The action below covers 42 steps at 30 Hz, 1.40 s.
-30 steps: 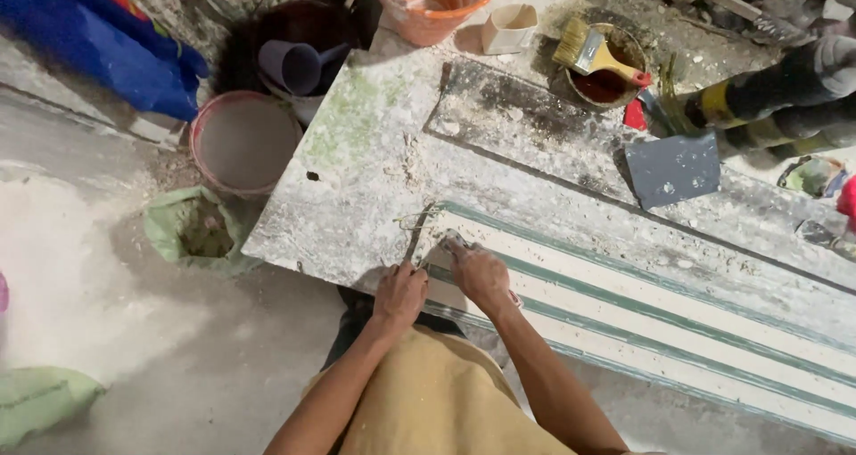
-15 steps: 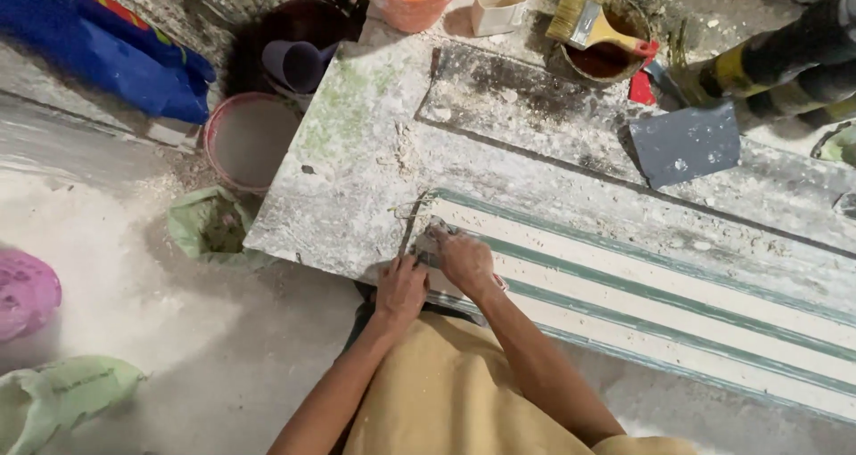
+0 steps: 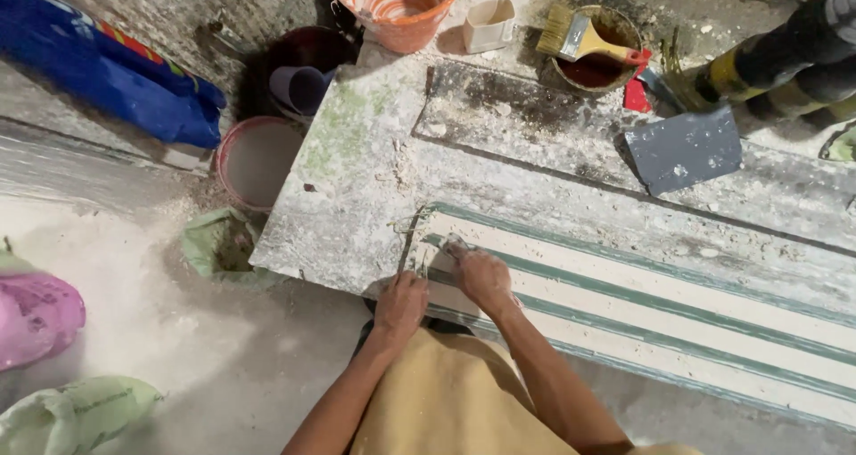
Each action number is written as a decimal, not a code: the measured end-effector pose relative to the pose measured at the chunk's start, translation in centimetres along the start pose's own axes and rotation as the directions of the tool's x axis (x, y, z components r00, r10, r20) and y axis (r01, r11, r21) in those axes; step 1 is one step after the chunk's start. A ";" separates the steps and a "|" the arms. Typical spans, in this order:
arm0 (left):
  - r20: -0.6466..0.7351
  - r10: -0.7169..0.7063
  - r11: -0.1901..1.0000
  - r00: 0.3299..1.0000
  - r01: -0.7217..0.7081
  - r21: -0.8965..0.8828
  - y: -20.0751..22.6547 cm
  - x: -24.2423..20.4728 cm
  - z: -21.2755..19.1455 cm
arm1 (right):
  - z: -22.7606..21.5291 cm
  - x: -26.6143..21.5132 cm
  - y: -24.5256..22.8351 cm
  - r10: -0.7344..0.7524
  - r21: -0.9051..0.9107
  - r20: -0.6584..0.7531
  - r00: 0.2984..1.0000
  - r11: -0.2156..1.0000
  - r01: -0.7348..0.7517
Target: The person picks up a long, rectangular plaster object with green stripes and uses a small tool to scrape and clean its surface. They move the object to a different position on the workbench and continue scraping along the length of the item.
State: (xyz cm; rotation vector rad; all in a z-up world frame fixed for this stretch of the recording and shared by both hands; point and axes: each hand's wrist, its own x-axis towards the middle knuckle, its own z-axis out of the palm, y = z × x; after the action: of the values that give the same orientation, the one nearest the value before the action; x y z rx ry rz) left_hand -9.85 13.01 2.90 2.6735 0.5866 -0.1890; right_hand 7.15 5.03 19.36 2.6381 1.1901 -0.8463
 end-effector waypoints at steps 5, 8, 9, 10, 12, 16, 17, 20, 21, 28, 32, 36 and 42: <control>-0.048 -0.077 0.996 0.996 0.075 -0.040 1.6 -0.2 -2.3 | 1.2 1.6 -1.1 -0.031 -0.058 -0.073 0.997 0.998 0.027; 0.025 -0.242 0.914 0.970 0.236 -0.331 1.5 -0.4 -3.5 | 2.7 2.3 -0.5 -0.027 -0.117 -0.071 0.997 0.993 0.019; -0.004 -0.223 0.945 0.975 0.215 -0.244 0.6 -0.5 -2.9 | 3.0 1.6 -0.2 0.018 -0.010 -0.058 0.998 1.000 -0.019; -0.037 -0.200 0.969 0.979 0.193 -0.154 -0.6 -0.2 -2.3 | 3.1 1.2 0.1 0.061 0.098 -0.046 0.997 0.994 -0.057; -0.059 -0.221 0.964 0.973 0.209 -0.162 -1.2 0.9 -4.6 | 1.6 1.3 -1.0 0.051 0.090 -0.027 0.998 0.995 -0.048; -0.159 -0.239 0.960 0.958 0.208 -0.190 -1.2 3.1 -8.7 | 5.4 3.3 -1.8 0.024 0.059 -0.028 0.999 0.998 -0.022; -0.146 -0.227 0.962 0.963 0.199 -0.188 -1.5 3.5 -9.5 | 5.8 2.5 -1.8 0.039 0.067 -0.020 0.999 0.997 -0.037; -0.099 -0.127 0.969 0.987 0.103 -0.224 -3.0 7.0 -10.6 | 6.4 2.5 -1.8 0.111 0.094 -0.036 0.993 0.990 -0.107; -0.117 -0.050 0.974 0.992 0.022 -0.224 -3.8 8.5 -9.8 | 7.1 3.2 -2.0 0.122 0.114 -0.047 0.991 0.987 -0.116; 0.269 0.118 0.989 0.956 -0.091 -0.113 -7.3 13.9 -8.7 | 8.2 3.0 -6.4 0.326 0.360 0.050 0.944 0.876 -0.321; 0.479 0.108 0.992 0.871 -0.063 -0.111 -11.5 17.1 -3.7 | 6.9 3.5 -9.0 0.442 0.396 0.105 0.891 0.803 -0.445; 0.663 0.251 0.959 0.706 -0.088 -0.269 -11.2 18.2 -5.5 | 4.6 2.3 -12.0 0.538 0.478 0.140 0.831 0.698 -0.533; 0.616 0.471 0.876 0.632 -0.416 -0.244 -5.0 22.6 -7.7 | 5.2 4.2 -13.6 0.648 0.584 0.146 0.747 0.553 -0.594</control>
State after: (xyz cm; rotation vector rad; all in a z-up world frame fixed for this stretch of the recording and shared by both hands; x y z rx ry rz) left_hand 8.73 28.75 3.34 2.3337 -0.2975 -0.9001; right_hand -2.78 15.34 14.29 3.2404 -0.1614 -1.0717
